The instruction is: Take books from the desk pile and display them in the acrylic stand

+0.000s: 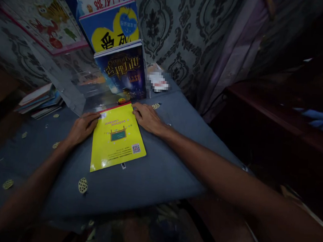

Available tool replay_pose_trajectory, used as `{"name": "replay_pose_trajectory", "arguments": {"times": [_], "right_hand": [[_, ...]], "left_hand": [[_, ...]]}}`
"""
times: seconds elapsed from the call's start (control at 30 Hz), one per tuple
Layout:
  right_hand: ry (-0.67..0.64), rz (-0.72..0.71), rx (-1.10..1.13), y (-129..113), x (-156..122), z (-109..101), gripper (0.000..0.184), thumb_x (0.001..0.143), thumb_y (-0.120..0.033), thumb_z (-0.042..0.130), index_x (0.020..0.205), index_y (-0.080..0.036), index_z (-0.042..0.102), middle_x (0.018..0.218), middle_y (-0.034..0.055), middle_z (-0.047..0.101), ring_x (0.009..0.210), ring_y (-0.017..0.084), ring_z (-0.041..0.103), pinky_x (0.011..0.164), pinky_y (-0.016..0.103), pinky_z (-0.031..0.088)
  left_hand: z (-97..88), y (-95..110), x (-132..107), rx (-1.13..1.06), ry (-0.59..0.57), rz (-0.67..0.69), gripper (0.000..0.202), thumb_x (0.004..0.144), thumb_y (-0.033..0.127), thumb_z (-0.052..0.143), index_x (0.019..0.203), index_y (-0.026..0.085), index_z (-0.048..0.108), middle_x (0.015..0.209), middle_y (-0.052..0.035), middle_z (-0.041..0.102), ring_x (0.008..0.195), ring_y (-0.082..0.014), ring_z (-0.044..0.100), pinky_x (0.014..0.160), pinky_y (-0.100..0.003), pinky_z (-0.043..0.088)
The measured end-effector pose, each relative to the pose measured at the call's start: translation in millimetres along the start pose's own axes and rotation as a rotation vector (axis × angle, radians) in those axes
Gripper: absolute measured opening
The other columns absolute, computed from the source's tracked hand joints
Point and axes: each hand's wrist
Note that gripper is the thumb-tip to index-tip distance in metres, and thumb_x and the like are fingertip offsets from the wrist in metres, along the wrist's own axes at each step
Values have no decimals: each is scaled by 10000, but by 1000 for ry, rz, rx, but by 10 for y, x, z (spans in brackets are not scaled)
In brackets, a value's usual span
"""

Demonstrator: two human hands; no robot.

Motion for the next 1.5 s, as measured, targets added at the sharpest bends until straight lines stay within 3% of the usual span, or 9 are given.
{"name": "replay_pose_trajectory", "arguments": {"times": [0.17, 0.3, 0.47, 0.67, 0.8, 1.0, 1.17, 1.3, 1.5], "right_hand": [[-12, 26, -7, -26, 2, -17, 351, 932, -143, 500, 1250, -175, 645, 1060, 108, 778, 1037, 287, 707, 940, 463, 525], [-16, 40, -14, -55, -2, -30, 375, 920, -124, 492, 1261, -161, 644, 1084, 109, 780, 1012, 277, 717, 913, 435, 535], [-23, 31, -27, -72, -2, -33, 373, 927, -125, 485, 1260, -144, 651, 1081, 106, 781, 1001, 257, 723, 907, 396, 530], [-26, 38, -35, -77, 3, -21, 373, 917, -120, 489, 1248, -156, 656, 1088, 97, 779, 1044, 264, 708, 944, 411, 517], [-27, 39, -49, -88, 3, -18, 363, 928, -137, 479, 1248, -139, 649, 1088, 106, 771, 1033, 255, 701, 928, 397, 516], [-27, 63, -77, -106, 3, -9, 330, 941, -170, 492, 1224, -177, 663, 1095, 85, 761, 1046, 249, 676, 950, 405, 503], [-33, 77, -115, -116, -9, -8, 329, 973, -195, 470, 1243, -170, 656, 1110, 105, 739, 1044, 257, 651, 958, 403, 484], [-51, 88, -129, -128, -19, -25, 334, 985, -199, 458, 1255, -162, 652, 1076, 109, 729, 994, 247, 642, 912, 369, 482], [-54, 64, -118, -114, -39, -40, 310, 983, -173, 455, 1210, -148, 665, 1021, 107, 739, 970, 244, 637, 887, 367, 477]], "left_hand": [[40, -39, -108, -9, 3, 38, 409, 1008, 376, 388, 1213, 176, 680, 1287, -126, 681, 1199, -281, 637, 1051, -475, 515], [-46, 46, -226, -39, -32, 73, 415, 1014, 379, 403, 1199, 153, 698, 1278, -143, 689, 1179, -284, 655, 1035, -471, 528], [-208, 273, -554, -99, -61, 98, 382, 1026, 379, 430, 1182, 182, 717, 1254, -108, 711, 1151, -266, 679, 1006, -457, 556], [-408, 611, -1126, -211, -83, 192, 345, 995, 212, 514, 1307, 240, 659, 1295, -85, 701, 1175, -236, 681, 1012, -421, 565], [-516, 770, -1289, -242, -88, 248, 420, 968, 145, 548, 1360, 277, 621, 1284, -69, 709, 1199, -236, 670, 1061, -447, 534], [-517, 1001, -1032, -232, -166, 397, 395, 963, 112, 527, 1335, 206, 623, 1248, -106, 712, 1164, -234, 675, 994, -426, 568], [-288, 1304, -633, -256, -262, 532, 343, 975, 109, 495, 1293, 146, 617, 1245, -123, 707, 1182, -237, 652, 987, -443, 555], [-84, 1547, -310, -278, -245, 630, 309, 994, 115, 459, 1249, 111, 633, 1218, -130, 720, 1189, -239, 651, 994, -426, 555], [-5, 1678, -47, -335, -245, 669, 274, 995, 124, 462, 1176, 73, 661, 1145, -138, 740, 1088, -233, 684, 940, -392, 576]]}}
Point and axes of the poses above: each hand's wrist, its own x-axis towards the middle knuckle, its own z-axis out of the palm, y = z × x
